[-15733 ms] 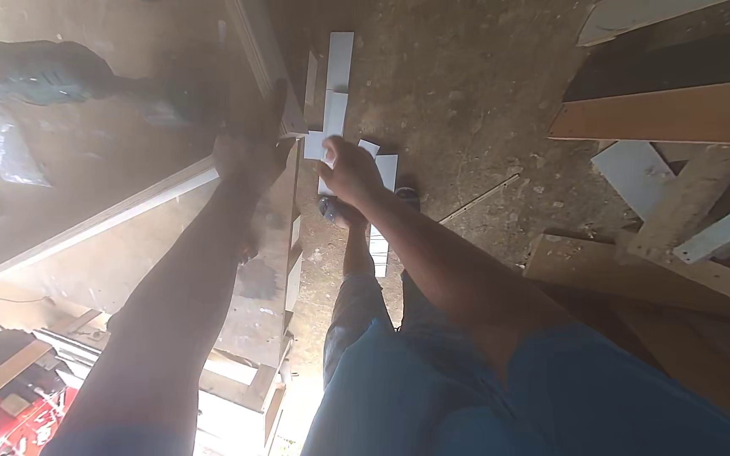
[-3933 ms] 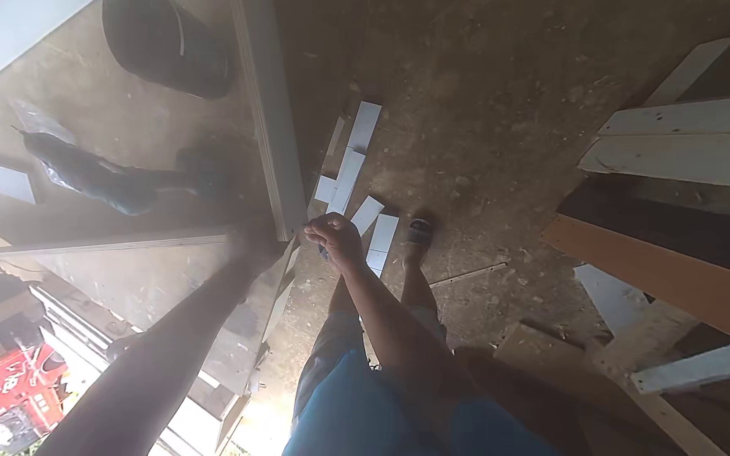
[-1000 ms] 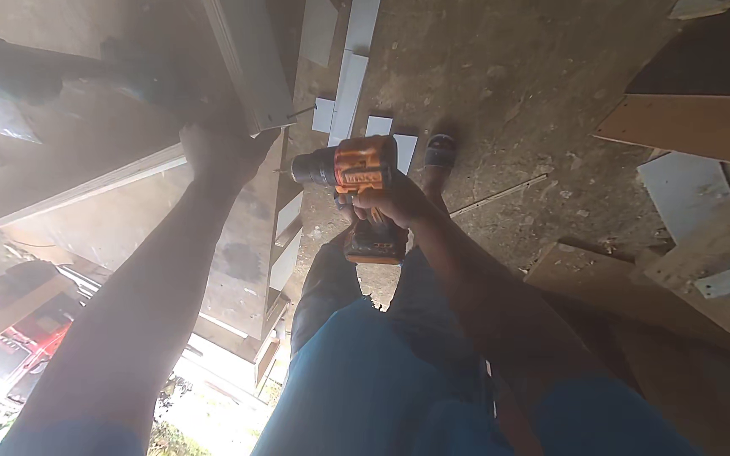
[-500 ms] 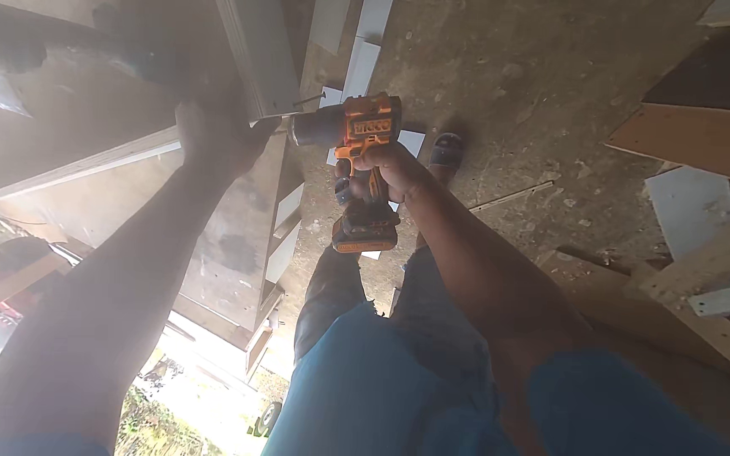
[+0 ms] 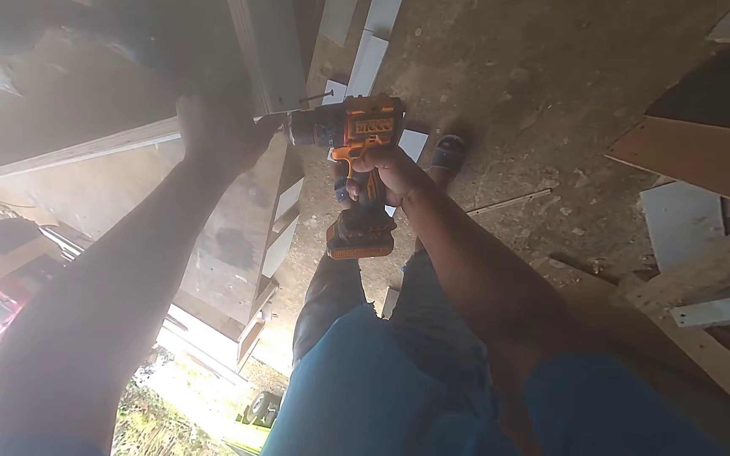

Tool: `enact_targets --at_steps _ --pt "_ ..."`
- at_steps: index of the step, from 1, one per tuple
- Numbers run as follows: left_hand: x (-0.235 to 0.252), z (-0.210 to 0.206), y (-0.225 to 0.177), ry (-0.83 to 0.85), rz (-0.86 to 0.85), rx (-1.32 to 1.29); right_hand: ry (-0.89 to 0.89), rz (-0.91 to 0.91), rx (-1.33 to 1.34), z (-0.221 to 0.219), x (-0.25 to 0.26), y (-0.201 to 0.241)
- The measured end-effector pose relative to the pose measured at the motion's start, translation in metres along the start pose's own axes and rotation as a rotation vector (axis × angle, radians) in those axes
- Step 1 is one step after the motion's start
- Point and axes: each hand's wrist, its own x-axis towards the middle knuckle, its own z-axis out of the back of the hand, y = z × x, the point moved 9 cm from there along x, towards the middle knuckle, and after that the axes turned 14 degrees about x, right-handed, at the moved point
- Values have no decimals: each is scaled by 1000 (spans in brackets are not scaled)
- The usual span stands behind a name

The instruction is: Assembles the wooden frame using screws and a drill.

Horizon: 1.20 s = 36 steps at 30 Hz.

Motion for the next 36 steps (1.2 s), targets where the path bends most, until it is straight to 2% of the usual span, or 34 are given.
enact_targets --at_steps 5,18,22,26,36 --pt "1 0 -1 21 -8 -20 47 3 14 -6 3 -6" --pt "-2 1 -1 -53 -8 -23 53 -3 84 -11 4 -21" --pt "-3 0 0 -65 -3 -24 50 51 84 -10 6 -17" --pt "-2 0 0 -40 2 -27 46 10 82 -13 4 -21" --pt "1 -3 0 14 35 -30 54 46 51 -13 7 -19"
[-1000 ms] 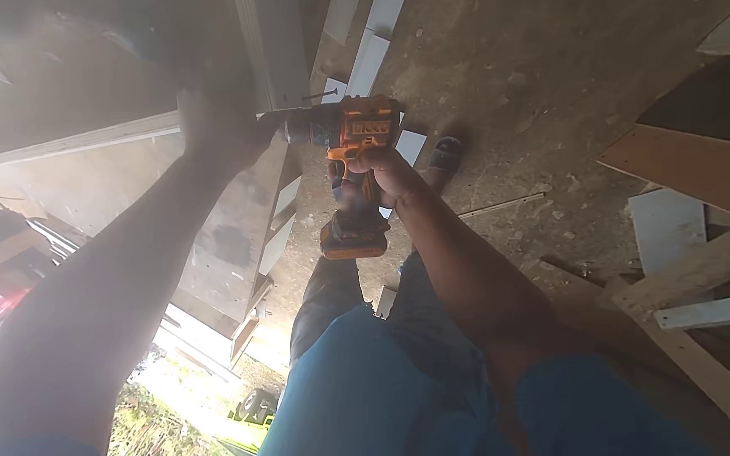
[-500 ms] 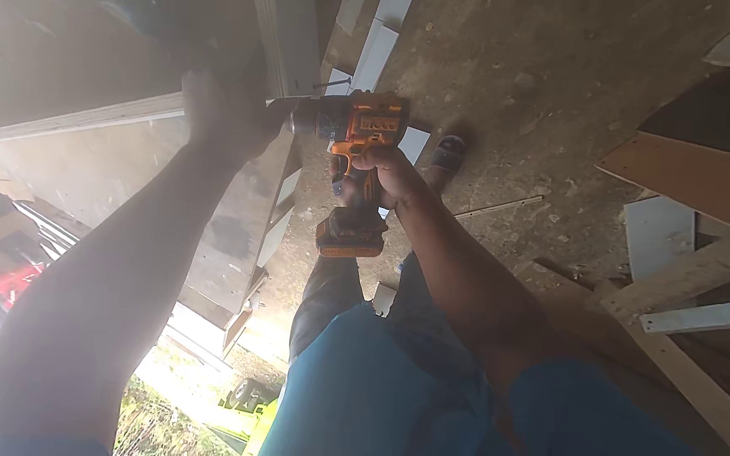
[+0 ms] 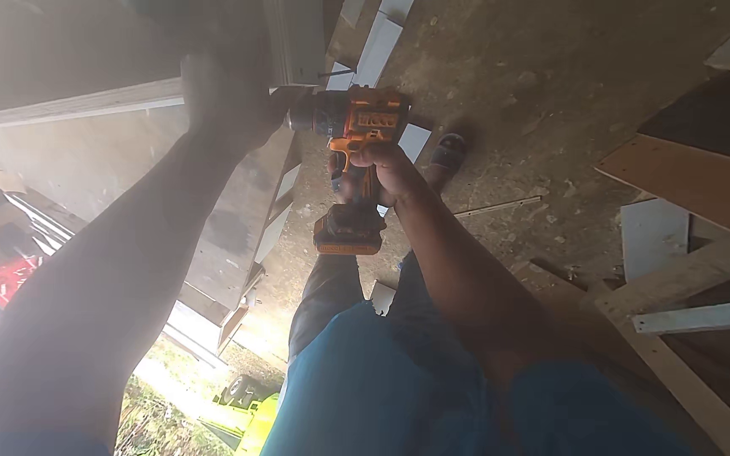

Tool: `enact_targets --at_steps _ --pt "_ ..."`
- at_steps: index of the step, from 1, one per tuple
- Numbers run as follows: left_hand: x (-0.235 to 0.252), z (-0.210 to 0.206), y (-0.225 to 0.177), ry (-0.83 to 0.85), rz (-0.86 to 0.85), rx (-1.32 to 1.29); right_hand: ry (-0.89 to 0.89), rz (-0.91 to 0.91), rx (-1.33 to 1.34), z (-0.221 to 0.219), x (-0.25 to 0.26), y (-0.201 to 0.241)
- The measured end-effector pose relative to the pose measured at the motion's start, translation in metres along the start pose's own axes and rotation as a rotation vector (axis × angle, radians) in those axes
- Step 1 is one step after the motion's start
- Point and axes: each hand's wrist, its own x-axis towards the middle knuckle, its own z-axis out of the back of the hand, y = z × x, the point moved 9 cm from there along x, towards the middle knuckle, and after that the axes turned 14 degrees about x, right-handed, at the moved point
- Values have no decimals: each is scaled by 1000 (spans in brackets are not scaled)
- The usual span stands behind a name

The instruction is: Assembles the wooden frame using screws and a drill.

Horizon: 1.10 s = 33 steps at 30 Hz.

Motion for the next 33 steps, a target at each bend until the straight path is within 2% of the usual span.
enact_targets --at_steps 4,13,18,21,29,33 --pt "0 2 1 -30 -14 -5 -3 23 -13 -1 2 3" --pt "0 -2 1 24 35 20 -33 16 -47 3 -6 1" --pt "-6 8 -7 -195 42 49 -128 58 -115 24 -40 4" --pt "-6 7 -5 -225 68 55 -138 85 -116 33 -52 9" --pt "-7 8 -5 -186 82 37 -34 -83 -64 15 -25 7" --pt "-8 9 -5 -210 86 41 -51 -69 -54 22 -31 7"
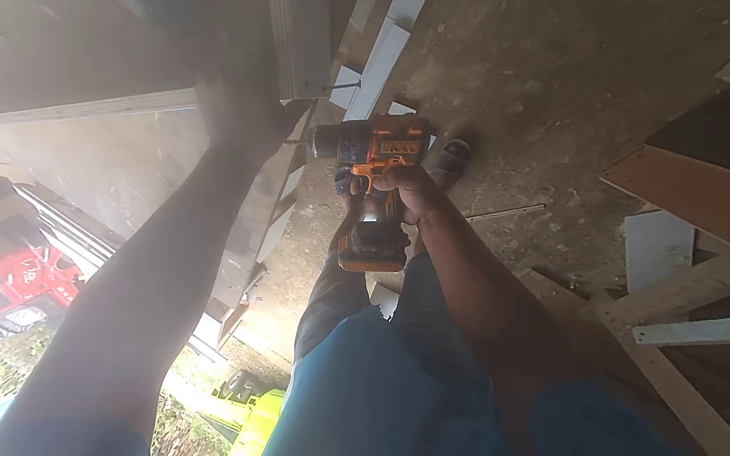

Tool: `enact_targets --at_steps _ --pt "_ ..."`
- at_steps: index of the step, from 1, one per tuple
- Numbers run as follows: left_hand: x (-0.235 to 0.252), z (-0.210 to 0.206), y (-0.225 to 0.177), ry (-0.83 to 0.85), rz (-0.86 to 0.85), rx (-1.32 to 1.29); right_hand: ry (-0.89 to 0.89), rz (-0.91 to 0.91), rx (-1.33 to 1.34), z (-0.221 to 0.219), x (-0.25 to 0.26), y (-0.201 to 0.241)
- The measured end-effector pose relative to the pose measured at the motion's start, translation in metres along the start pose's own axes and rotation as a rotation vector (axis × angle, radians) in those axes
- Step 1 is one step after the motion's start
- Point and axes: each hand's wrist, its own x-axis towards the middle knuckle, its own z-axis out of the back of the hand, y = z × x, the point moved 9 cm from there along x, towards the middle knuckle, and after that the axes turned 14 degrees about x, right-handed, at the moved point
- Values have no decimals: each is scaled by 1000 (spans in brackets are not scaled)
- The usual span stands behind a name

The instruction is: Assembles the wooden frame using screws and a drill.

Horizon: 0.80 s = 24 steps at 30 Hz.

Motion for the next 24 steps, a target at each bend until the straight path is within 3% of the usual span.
enact_targets --at_steps 13,15,24 --pt "7 -11 8 109 -21 -35 -28 236 2 25 -60 63" --pt "7 -12 7 172 -14 -29 -14 246 3 26 -61 66" --pt "6 -11 7 145 17 -16 -37 285 22 25 -62 54"
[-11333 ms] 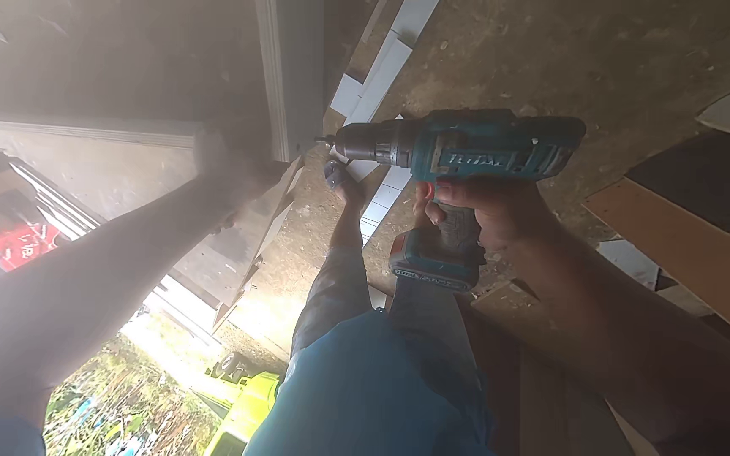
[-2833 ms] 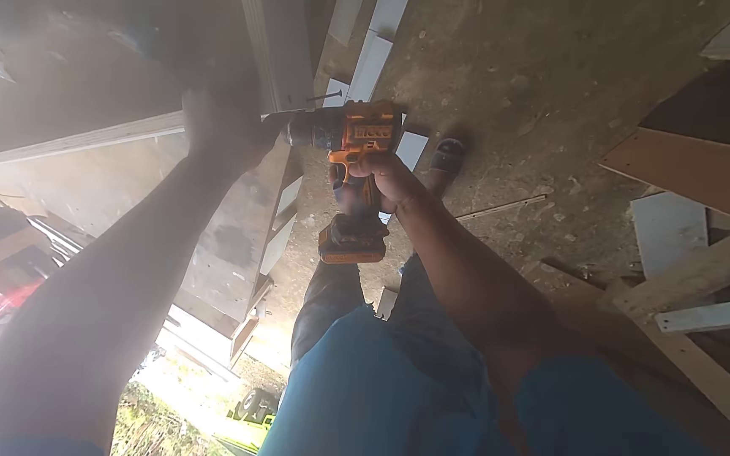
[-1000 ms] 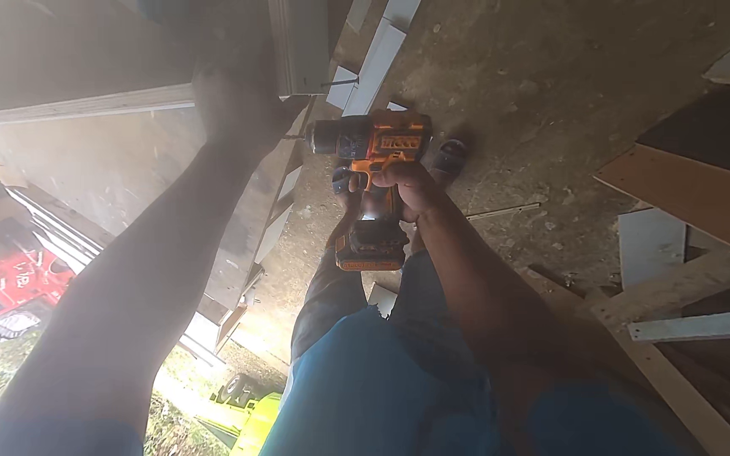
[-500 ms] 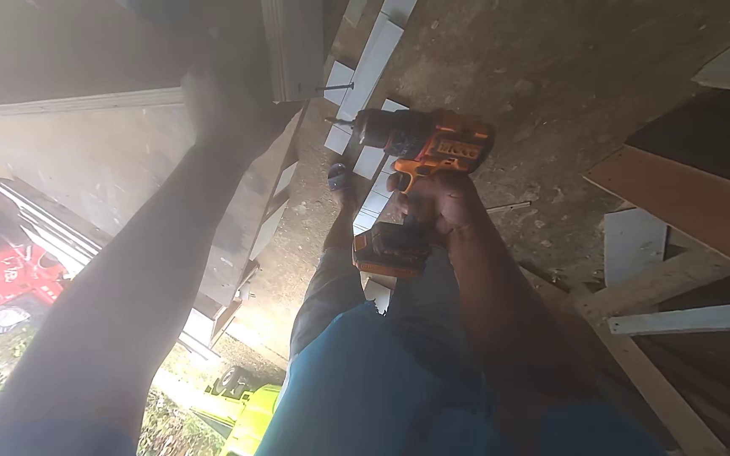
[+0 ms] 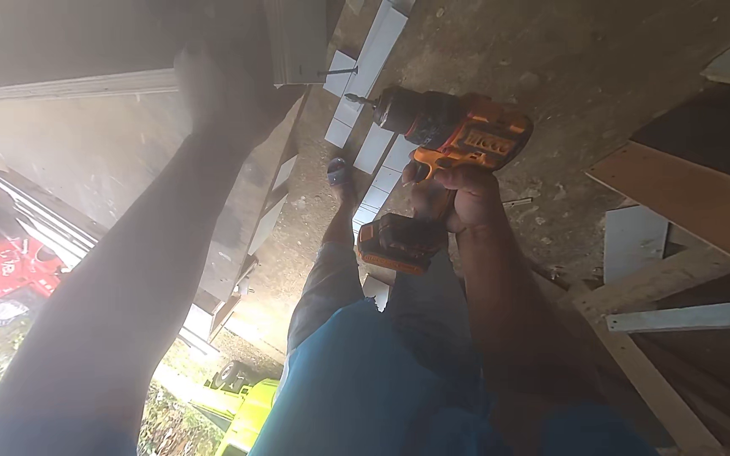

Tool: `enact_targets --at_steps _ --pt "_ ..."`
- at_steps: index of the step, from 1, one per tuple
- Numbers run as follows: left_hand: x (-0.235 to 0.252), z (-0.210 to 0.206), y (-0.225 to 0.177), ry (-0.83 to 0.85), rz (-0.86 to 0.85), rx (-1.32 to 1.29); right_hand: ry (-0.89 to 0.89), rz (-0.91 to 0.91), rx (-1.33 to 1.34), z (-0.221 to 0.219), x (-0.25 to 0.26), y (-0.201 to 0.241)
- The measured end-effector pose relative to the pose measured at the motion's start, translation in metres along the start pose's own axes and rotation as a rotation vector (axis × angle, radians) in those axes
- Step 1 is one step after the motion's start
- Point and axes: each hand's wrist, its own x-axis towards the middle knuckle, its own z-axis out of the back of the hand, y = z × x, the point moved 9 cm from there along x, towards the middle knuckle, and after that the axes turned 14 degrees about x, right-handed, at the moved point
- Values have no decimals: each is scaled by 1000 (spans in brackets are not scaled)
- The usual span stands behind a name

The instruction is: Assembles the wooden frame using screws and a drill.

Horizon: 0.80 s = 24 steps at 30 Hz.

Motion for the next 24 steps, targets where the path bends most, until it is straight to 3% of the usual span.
enact_targets --at_steps 10,24 --pt "-4 -1 3 -81 -12 -34 -23 -56 -83 1 7 49" --pt "-6 1 4 -190 -43 -13 -21 -124 -82 0 18 49"
